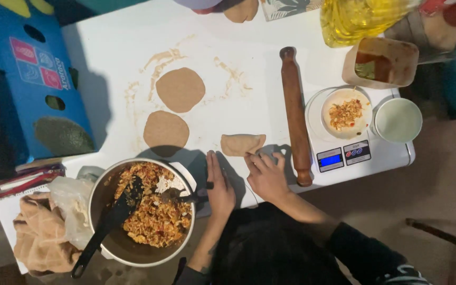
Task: Filling and crimping dough to make empanadas.
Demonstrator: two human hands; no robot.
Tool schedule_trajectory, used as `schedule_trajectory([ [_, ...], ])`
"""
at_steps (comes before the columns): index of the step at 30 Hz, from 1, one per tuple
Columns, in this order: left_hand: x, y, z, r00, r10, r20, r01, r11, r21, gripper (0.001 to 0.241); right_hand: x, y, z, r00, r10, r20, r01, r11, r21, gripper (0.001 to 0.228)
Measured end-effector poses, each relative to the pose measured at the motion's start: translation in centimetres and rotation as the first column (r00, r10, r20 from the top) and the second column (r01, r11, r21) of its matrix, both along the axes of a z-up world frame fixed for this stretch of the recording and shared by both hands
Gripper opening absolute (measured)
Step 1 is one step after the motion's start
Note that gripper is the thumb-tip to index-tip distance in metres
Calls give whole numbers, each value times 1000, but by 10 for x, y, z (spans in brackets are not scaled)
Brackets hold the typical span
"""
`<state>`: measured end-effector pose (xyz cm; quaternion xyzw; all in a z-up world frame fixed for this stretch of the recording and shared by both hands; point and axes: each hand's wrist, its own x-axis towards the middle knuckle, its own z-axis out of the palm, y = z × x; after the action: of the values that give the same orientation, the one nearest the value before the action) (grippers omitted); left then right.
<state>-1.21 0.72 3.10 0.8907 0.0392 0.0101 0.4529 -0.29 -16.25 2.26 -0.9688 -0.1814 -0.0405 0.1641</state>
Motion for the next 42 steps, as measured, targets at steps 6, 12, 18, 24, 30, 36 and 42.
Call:
schedule_trajectory([
  [6, -12, 3, -2, 1000, 6, 13, -6, 1000, 3, 57, 10, -3, 0, 987, 157, 39, -156, 987, -36, 58],
  [12, -17, 5, 0, 1000, 8, 0, -8, 1000, -25, 60, 30, -6, 6, 940, 342, -5, -341, 935, -92, 54],
  [18, -20, 6, 0, 1000, 13, 15, -13, 999, -44, 65, 45, 4, 5, 921, 387, -31, -388, 913, -124, 57],
  [24, -15, 4, 3, 1000, 23, -12, -24, 996, -84, 71, 68, 20, 9, 919, 395, -9, -395, 916, -69, 54],
  [30, -10, 0, -7, 997, 64, 45, -60, 994, -88, 68, 85, 34, 13, 930, 366, -1, -366, 930, -29, 56],
  [36, -4, 0, -3, 996, 80, 36, -77, 994, -83, 78, 97, 43, 8, 948, 317, -20, -318, 948, -29, 52],
  [42, -4, -5, -8, 985, 156, 74, -150, 985, -83, 63, 104, 33, 26, 958, 140, -249, -109, 985, 137, 71],
])
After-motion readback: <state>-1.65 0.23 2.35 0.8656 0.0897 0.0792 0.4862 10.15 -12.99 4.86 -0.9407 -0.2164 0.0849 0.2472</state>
